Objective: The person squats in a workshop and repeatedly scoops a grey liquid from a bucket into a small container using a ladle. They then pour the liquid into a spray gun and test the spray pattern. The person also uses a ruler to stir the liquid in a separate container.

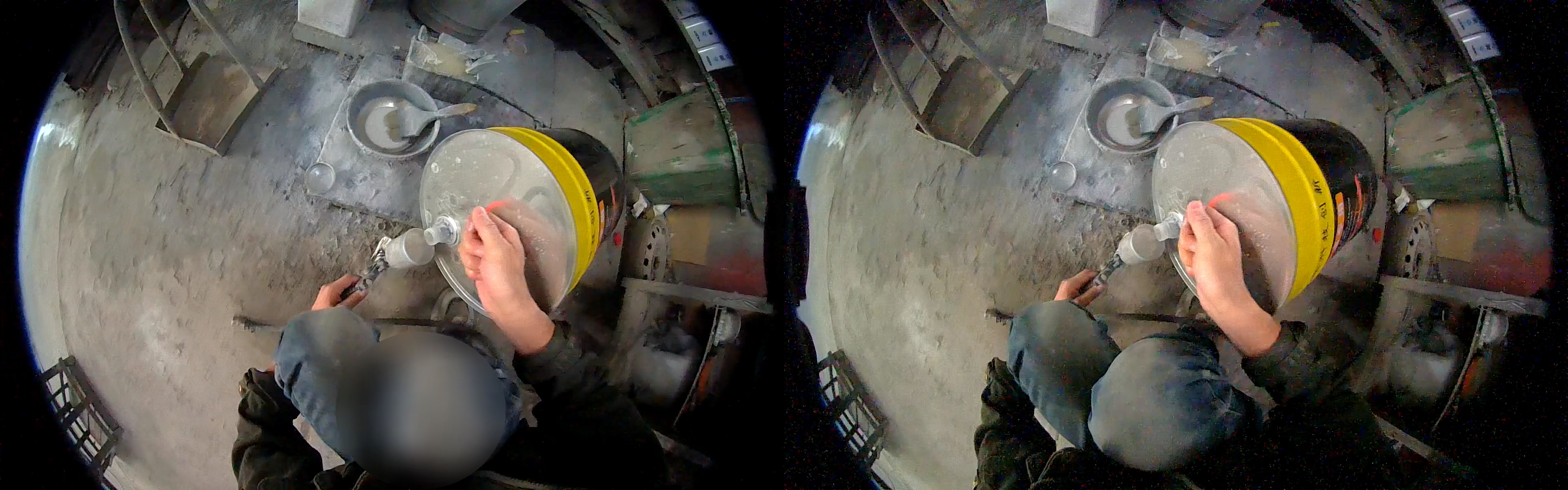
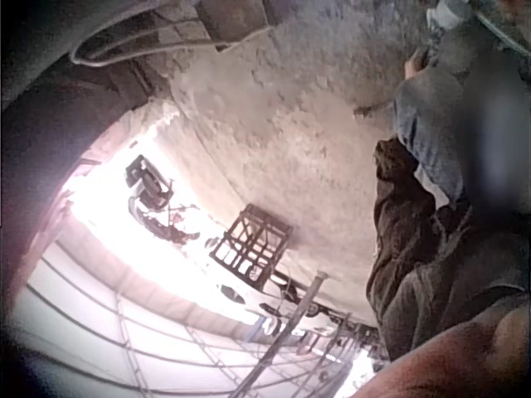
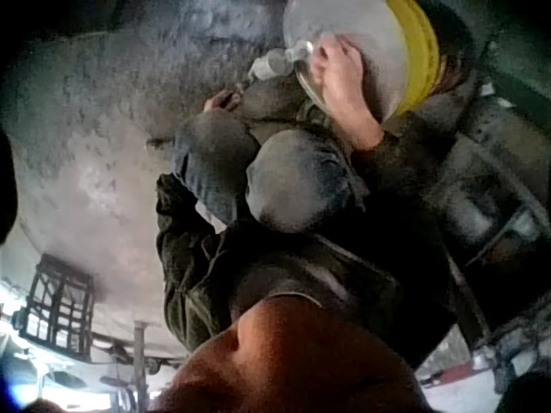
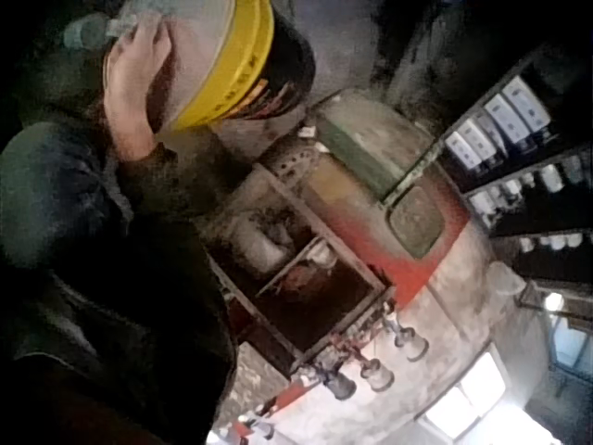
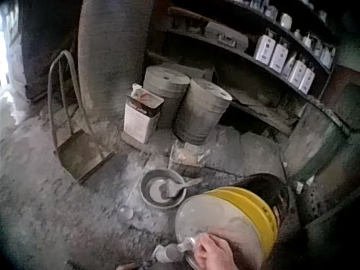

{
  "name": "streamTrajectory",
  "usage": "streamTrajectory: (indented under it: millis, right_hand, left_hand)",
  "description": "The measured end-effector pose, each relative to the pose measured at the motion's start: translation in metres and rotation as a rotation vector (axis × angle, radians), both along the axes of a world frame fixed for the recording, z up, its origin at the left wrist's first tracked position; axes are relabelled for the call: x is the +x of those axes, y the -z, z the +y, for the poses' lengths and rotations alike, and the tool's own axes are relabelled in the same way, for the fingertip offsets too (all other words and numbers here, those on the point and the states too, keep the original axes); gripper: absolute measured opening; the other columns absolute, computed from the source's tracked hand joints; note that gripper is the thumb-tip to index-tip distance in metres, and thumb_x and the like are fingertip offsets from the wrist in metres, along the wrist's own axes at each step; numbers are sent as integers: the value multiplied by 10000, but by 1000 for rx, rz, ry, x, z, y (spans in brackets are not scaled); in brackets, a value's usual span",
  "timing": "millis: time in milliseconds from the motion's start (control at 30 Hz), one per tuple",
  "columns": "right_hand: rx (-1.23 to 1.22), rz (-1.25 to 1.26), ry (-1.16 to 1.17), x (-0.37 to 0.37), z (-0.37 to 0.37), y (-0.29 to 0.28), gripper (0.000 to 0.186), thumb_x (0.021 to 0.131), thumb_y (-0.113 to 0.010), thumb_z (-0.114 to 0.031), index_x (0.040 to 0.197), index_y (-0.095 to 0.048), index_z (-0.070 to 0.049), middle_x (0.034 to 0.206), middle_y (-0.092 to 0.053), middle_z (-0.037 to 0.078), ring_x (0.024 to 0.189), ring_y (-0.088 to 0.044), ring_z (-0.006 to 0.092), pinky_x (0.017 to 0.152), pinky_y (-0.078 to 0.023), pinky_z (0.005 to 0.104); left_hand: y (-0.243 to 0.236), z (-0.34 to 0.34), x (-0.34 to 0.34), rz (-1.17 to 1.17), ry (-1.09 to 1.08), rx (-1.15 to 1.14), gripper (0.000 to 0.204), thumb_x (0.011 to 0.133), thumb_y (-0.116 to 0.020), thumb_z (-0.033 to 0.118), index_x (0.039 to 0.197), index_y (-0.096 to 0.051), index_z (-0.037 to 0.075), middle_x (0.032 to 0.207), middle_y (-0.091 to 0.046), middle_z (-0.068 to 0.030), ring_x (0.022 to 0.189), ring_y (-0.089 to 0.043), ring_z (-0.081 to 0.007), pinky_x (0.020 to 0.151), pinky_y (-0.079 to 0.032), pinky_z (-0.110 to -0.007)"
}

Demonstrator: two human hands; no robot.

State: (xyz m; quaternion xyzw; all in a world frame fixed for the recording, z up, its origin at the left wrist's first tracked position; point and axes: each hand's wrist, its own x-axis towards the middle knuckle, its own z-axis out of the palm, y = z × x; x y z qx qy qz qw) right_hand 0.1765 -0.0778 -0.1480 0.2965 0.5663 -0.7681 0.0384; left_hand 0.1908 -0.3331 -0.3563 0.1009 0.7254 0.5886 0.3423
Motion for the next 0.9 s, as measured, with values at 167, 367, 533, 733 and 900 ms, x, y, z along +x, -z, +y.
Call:
streamTrajectory:
  millis: [167,367,533,733,900]
  right_hand:
    - [-39,-36,81,-9,32,-40,268,997,-475,-289,784,-476,-126,586,-346,-62,451,-280,44,395,-197,210]
    - [-80,27,59,-16,99,-83,212,986,-473,-254,814,-488,-131,583,-314,-85,455,-240,30,391,-165,198]
    - [13,75,168,-13,161,-118,202,996,-459,-242,851,-525,-118,581,-327,-99,423,-230,9,350,-146,187]
    - [358,101,299,-15,269,-125,167,958,-528,-208,839,-524,-90,617,-431,-60,408,-271,6,313,-171,195]
    - [535,-28,338,-6,372,-120,142,931,-551,-231,898,-564,-93,863,-687,51,386,-259,2,327,-199,182]
  left_hand:
    - [-25,26,-26,8,108,-82,293,865,-677,228,1053,-579,26,760,-575,-94,682,-505,-156,623,-423,-339]
    - [-28,25,-38,237,-55,-124,375,857,-682,245,1161,-557,66,752,-615,-148,721,-602,-241,661,-469,-389]
    - [-55,24,-73,151,-13,-315,416,851,-682,286,1177,-566,55,731,-648,-211,713,-657,-335,663,-490,-420]
    - [-81,18,-125,259,-170,-152,314,917,-614,277,1058,-598,-3,632,-452,1,619,-404,-96,559,-390,-297]
    - [-127,36,-161,291,-186,-270,272,920,-610,266,939,-608,-5,651,-466,27,633,-393,-78,556,-371,-288]
